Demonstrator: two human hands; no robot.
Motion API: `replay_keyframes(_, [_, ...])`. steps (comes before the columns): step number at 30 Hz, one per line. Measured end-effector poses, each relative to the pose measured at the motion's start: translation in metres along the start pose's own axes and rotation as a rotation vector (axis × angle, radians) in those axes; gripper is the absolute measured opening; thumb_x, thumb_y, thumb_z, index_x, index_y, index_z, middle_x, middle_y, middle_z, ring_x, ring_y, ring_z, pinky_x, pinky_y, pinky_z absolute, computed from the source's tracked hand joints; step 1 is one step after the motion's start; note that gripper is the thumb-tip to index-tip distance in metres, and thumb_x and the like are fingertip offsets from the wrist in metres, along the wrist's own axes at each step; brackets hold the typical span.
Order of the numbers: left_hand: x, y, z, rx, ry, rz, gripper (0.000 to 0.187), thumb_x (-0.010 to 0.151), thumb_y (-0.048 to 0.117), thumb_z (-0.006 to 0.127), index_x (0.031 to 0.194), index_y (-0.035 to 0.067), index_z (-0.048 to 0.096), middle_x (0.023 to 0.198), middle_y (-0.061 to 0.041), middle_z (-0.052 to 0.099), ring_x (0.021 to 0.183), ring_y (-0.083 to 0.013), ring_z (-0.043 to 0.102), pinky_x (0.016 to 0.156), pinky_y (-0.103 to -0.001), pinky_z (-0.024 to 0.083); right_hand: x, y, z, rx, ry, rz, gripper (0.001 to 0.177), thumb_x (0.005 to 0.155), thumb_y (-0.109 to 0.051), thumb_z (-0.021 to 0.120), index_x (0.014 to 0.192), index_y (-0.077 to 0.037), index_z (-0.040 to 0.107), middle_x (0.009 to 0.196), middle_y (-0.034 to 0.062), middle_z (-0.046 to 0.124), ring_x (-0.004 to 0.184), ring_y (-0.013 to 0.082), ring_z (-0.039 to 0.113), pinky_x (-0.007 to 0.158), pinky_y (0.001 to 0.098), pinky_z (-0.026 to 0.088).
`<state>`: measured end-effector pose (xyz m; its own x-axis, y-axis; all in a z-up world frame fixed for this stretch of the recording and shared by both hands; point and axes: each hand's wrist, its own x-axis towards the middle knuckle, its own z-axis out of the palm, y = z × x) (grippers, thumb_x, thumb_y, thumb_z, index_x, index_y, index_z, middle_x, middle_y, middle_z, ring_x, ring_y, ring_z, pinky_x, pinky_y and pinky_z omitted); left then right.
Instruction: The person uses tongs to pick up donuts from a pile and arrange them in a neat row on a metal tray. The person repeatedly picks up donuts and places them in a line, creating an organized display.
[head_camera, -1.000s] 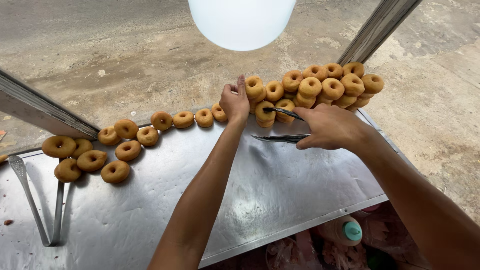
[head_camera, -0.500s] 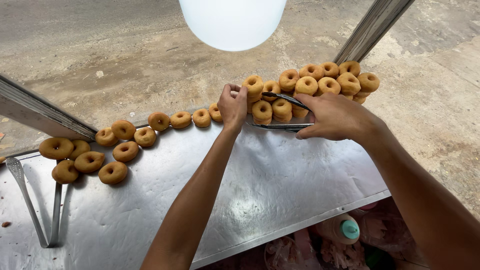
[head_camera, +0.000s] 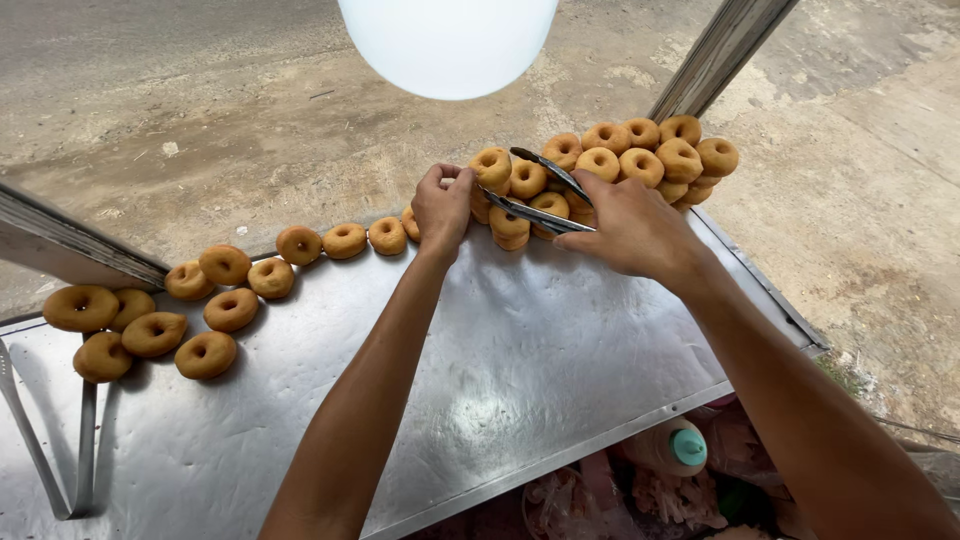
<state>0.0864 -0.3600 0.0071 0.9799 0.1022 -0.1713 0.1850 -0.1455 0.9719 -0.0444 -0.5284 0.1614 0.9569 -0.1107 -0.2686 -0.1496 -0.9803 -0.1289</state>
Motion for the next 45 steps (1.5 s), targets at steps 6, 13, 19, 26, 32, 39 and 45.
replay_keyframes(6, [-0.001,0.0,0.007,-0.007,0.047,0.051,0.032,0.086,0.037,0.067,0.1,0.008,0.071,0.087,-0.005,0.07,0.077,-0.0148,0.065,0.067,-0.034,0.053,-0.003,0.006,0.009,0.051,0.017,0.025,0.069,0.087,-0.041,0.076,0.144,-0.013,0.049,0.073,0.0095,0.071,0.063,0.0209,0.069,0.067,0.0396,0.058])
replay_keyframes(13, [-0.005,0.019,0.028,0.285,0.064,0.026,0.037,0.087,0.046,0.059,0.106,0.02,0.076,0.131,-0.011,0.048,0.131,-0.0299,0.036,0.11,-0.058,0.027,-0.009,0.013,0.004,-0.006,0.102,0.033,0.078,0.087,-0.036,0.077,0.153,-0.018,0.04,0.078,0.0062,0.073,0.07,0.0206,0.071,0.071,0.0402,0.059])
replay_keyframes(19, [-0.004,0.018,0.031,0.448,-0.026,0.028,0.038,0.093,0.049,0.055,0.111,0.025,0.077,0.134,-0.014,0.043,0.134,-0.0365,0.034,0.113,-0.064,0.023,-0.011,0.023,0.01,-0.05,0.106,0.039,0.079,0.086,-0.034,0.078,0.153,-0.017,0.039,0.089,0.0061,0.075,0.082,0.0236,0.073,0.075,0.0407,0.06])
replay_keyframes(26, [-0.01,0.02,0.03,0.452,-0.027,0.115,0.035,0.092,0.047,0.055,0.112,0.027,0.076,0.131,-0.014,0.046,0.129,-0.0358,0.039,0.111,-0.068,0.026,-0.021,0.027,0.009,-0.159,0.046,0.077,0.086,0.087,-0.043,0.076,0.16,-0.02,0.034,0.097,0.0055,0.073,0.077,0.0221,0.073,0.066,0.0382,0.061])
replay_keyframes(32, [-0.056,0.012,-0.03,0.269,0.203,0.329,0.028,0.091,0.042,0.06,0.102,0.02,0.074,0.112,-0.011,0.055,0.11,-0.0294,0.049,0.095,-0.053,0.042,-0.059,-0.004,0.035,-0.047,-0.043,0.023,0.097,0.083,-0.045,0.082,0.166,-0.017,0.04,0.093,0.0108,0.072,0.06,0.0247,0.076,0.057,0.0401,0.062])
replay_keyframes(39, [-0.131,-0.067,-0.201,0.114,0.431,0.437,0.012,0.092,0.02,0.063,0.095,0.009,0.068,0.09,-0.004,0.062,0.077,-0.0145,0.059,0.066,-0.03,0.05,-0.081,-0.135,0.148,0.284,-0.291,-0.367,0.085,0.08,-0.044,0.079,0.153,-0.019,0.042,0.087,0.012,0.076,0.076,0.0254,0.073,0.073,0.0428,0.057])
replay_keyframes(45, [-0.161,-0.102,-0.341,0.229,0.567,0.187,0.016,0.09,0.013,0.063,0.103,0.006,0.069,0.089,-0.005,0.072,0.074,-0.0148,0.067,0.068,-0.032,0.054,-0.081,-0.239,0.168,0.316,-0.331,-0.393,0.09,0.08,-0.039,0.079,0.155,-0.015,0.036,0.093,0.0148,0.077,0.079,0.0305,0.076,0.073,0.0437,0.058])
